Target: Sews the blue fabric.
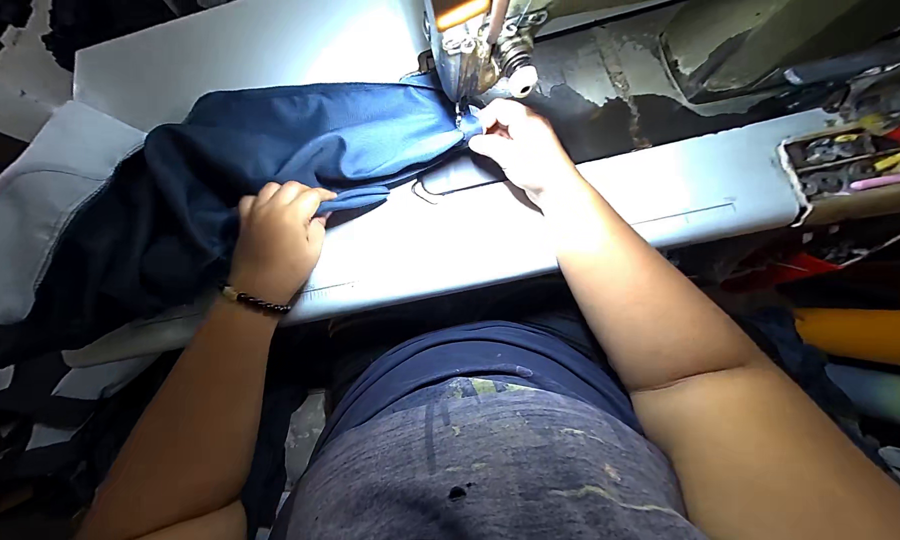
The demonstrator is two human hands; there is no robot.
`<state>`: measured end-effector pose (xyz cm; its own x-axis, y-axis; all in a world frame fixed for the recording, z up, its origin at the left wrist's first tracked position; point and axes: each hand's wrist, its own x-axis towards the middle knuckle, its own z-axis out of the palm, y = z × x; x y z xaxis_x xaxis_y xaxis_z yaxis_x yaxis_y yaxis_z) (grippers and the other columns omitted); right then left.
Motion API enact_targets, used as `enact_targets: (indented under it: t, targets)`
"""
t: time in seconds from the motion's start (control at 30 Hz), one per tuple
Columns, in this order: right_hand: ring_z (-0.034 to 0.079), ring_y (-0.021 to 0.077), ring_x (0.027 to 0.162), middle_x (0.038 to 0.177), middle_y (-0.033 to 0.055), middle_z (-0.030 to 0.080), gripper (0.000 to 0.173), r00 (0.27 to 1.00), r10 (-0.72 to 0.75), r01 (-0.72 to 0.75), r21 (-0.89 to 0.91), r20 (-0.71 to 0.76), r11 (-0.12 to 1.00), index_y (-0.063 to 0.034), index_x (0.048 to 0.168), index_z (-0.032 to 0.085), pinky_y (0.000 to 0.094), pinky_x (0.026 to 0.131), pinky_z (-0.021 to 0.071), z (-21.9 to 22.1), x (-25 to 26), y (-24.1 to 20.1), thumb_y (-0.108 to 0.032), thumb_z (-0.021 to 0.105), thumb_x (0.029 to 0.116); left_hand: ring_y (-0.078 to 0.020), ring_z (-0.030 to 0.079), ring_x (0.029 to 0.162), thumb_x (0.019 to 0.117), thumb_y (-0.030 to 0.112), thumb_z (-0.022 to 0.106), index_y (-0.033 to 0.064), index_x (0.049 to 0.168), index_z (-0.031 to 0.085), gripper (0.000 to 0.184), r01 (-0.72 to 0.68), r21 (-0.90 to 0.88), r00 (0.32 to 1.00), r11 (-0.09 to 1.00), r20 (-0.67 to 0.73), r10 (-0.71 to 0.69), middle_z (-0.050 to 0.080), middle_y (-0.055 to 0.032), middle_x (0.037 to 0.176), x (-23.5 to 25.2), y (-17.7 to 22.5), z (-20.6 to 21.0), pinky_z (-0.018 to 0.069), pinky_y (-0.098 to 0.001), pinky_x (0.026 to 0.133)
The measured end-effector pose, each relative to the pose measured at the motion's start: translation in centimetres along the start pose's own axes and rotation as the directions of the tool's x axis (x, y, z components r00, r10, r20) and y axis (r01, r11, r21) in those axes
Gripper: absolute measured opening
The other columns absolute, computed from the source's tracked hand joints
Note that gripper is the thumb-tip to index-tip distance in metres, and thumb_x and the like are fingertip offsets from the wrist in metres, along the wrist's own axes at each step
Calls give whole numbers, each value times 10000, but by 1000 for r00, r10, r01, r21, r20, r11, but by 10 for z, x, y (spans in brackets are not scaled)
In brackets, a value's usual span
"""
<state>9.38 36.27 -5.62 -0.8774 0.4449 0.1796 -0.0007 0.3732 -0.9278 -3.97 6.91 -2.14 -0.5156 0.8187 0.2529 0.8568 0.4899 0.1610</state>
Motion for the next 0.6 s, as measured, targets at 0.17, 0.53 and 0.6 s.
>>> enact_targets:
  t: [0.17,0.53,0.6]
  targets:
    - [650,140,518,763,60,650,150,891,402,-455,437,214,776,-92,1215,416,270,502,581,2,-52,-40,-199,418,1110,-417,631,978,976,10,462,77,1137,752,339,-214,116,973,970,-62,222,691,-200,1043,-3,11,-78,374,-639,907]
    - [687,100,660,903,29,658,182,914,364,-401,531,178,747,-48,1206,527,256,647,616,19,-99,-38,0,499,1032,-211,669,1065,910,82,573,33,1160,705,286,-406,-473,855,782,106,508,704,-125,1130,59,105,-27,545,-391,927]
    - [689,101,695,906,26,663,149,916,347,-400,535,203,744,-41,1174,545,259,671,614,17,-99,-34,-17,481,1041,-292,675,1066,985,83,534,-8,1198,660,263,-295,-402,900,867,188,394,687,-182,1148,86,116,-3,531,-470,947]
